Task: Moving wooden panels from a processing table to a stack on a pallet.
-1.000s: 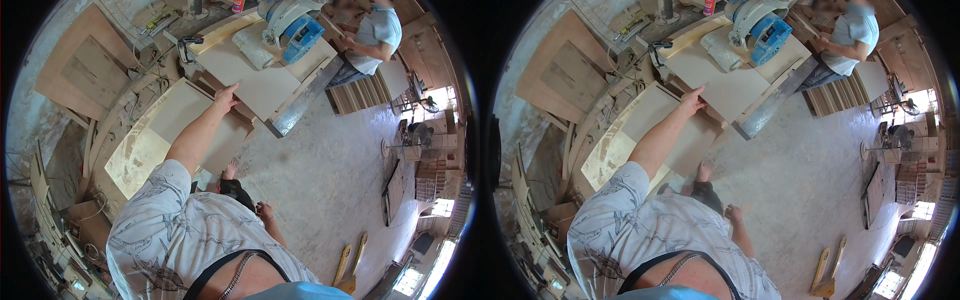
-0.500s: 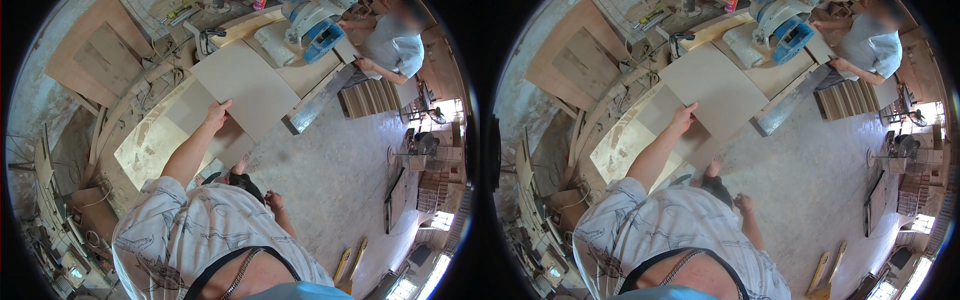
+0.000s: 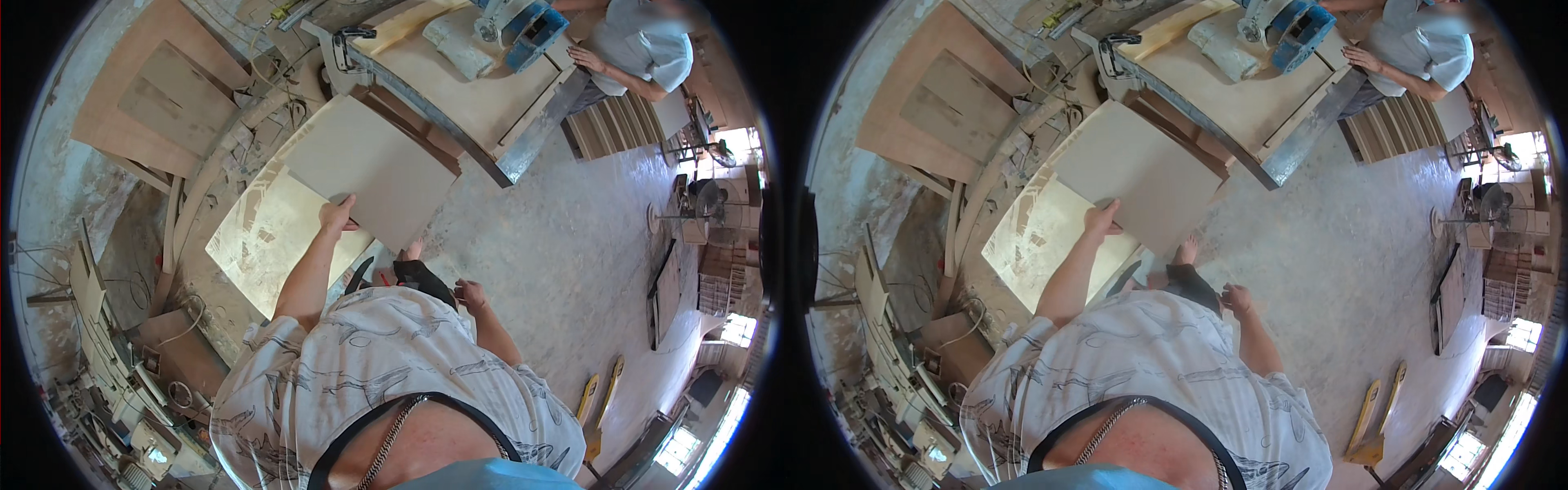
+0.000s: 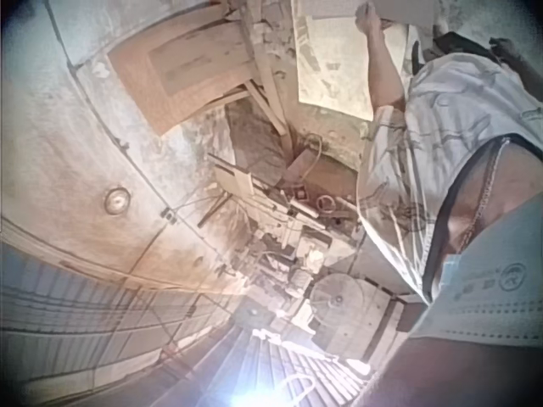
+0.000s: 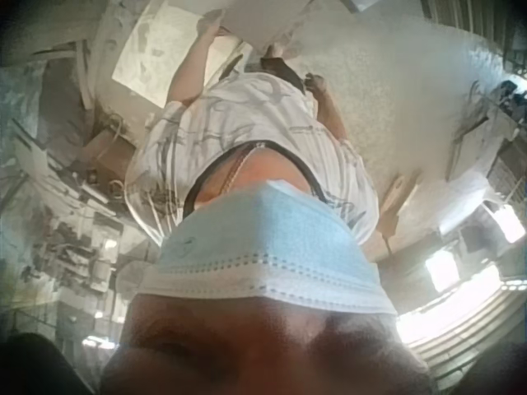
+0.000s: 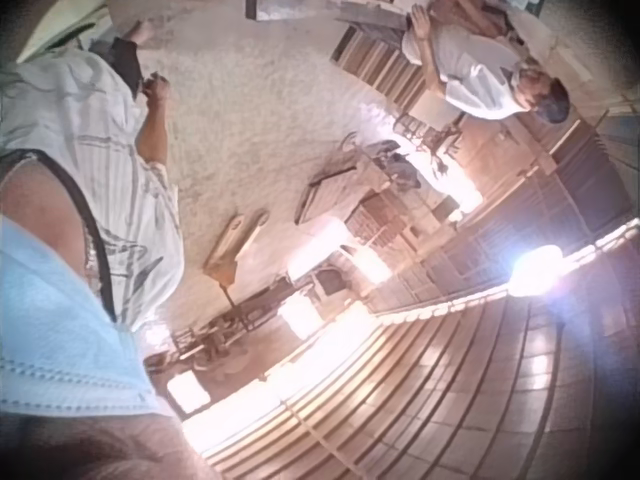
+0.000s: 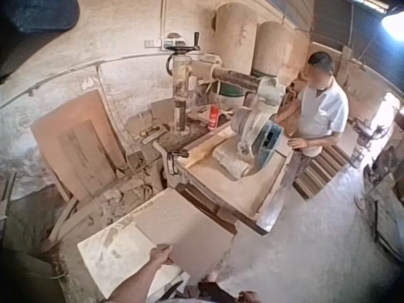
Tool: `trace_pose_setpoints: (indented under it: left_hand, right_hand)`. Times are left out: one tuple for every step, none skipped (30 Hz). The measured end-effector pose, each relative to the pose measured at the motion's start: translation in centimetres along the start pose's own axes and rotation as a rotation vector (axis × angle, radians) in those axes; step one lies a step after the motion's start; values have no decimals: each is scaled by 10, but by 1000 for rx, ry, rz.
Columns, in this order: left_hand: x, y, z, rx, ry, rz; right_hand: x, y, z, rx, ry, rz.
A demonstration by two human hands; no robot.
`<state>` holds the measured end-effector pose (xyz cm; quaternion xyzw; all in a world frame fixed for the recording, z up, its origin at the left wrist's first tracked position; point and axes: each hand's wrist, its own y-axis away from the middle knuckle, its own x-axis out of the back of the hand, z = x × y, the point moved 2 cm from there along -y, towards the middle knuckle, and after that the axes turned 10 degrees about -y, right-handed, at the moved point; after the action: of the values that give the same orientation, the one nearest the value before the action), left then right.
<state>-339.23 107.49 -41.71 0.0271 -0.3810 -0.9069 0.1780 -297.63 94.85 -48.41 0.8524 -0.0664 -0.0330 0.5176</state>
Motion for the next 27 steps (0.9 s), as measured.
trace_pose_setpoints:
  left_hand:
    - [4, 4, 12, 56, -249, -5]
    - [8, 5, 17, 109, -500, -10]
    - [12, 4, 14, 106, -506, -16]
    - [19, -2, 14, 63, -577, -23]
    - [22, -7, 15, 18, -651, -37]
    - [27, -8, 12, 4, -594, -24]
    - [35, -8, 6, -10, -539, -12]
    - [43, -10, -4, 11, -480, -2]
    - [53, -11, -17, 33, -420, 10]
    - [57, -7, -29, 62, -399, 14]
    - [61, -3, -42, 91, -379, 19]
    - [72, -6, -66, 115, -386, 19]
    - [81, -8, -88, 140, -392, 19]
    - [80, 5, -92, 178, -469, 33]
    - [81, 21, -94, 214, -543, 51]
    - [91, 21, -126, 293, -459, 31]
    - [103, 16, -160, 373, -374, 13]
    - [109, 19, -176, 372, -377, 9]
    - [114, 24, -189, 380, -351, -36]
    - [117, 27, -194, 386, -325, -79]
    - [113, 32, -187, 385, -325, -81]
    - [103, 43, -171, 361, -387, -70]
    - [99, 51, -160, 337, -445, -50]
    - [100, 43, -164, 337, -444, -52]
    - [103, 33, -169, 321, -344, -87]
    - [105, 25, -173, 303, -246, -125]
    - [107, 15, -175, 304, -242, -121]
  right_hand:
    - [0, 1, -2, -1, -4, 4]
    - [1, 2, -2, 0, -36, 5]
    - [3, 4, -2, 2, -70, 7]
    - [-1, 6, -7, 6, -87, 23]
    - [1, 4, -7, 16, -105, 28]
    - [2, 2, -6, 20, -108, 37]
    - [2, 1, -5, 22, -115, 45]
    - [3, -1, -5, 33, -135, 50]
    - [2, -3, -6, 30, -122, 33]
    - [6, -5, -6, 26, -108, 20]
    - [9, -5, -4, 35, -128, 26]
    - [10, -5, -1, 17, -136, 28]
    - [10, -5, 3, -3, -142, 29]
    - [13, -6, 7, -40, -101, 41]
    - [17, -10, 15, -32, -112, 44]
    - [26, -18, 27, 128, 120, -33]
    - [29, -25, 32, 285, 353, -112]
    - [33, -29, 36, 154, 242, -54]
    - [29, -28, 30, 155, 244, -58]
    - [19, -14, 15, 55, 104, -7]
    - [13, -4, 5, -43, -39, 52]
    - [14, -6, 3, -40, -43, 62]
    - [12, -10, 1, -32, -57, 45]
    - [11, -14, 1, -23, -71, 28]
    - [6, -15, -3, -23, -64, 22]
    - [2, -16, -5, -10, -45, 19]
    - [-2, -17, -7, 3, -27, 16]
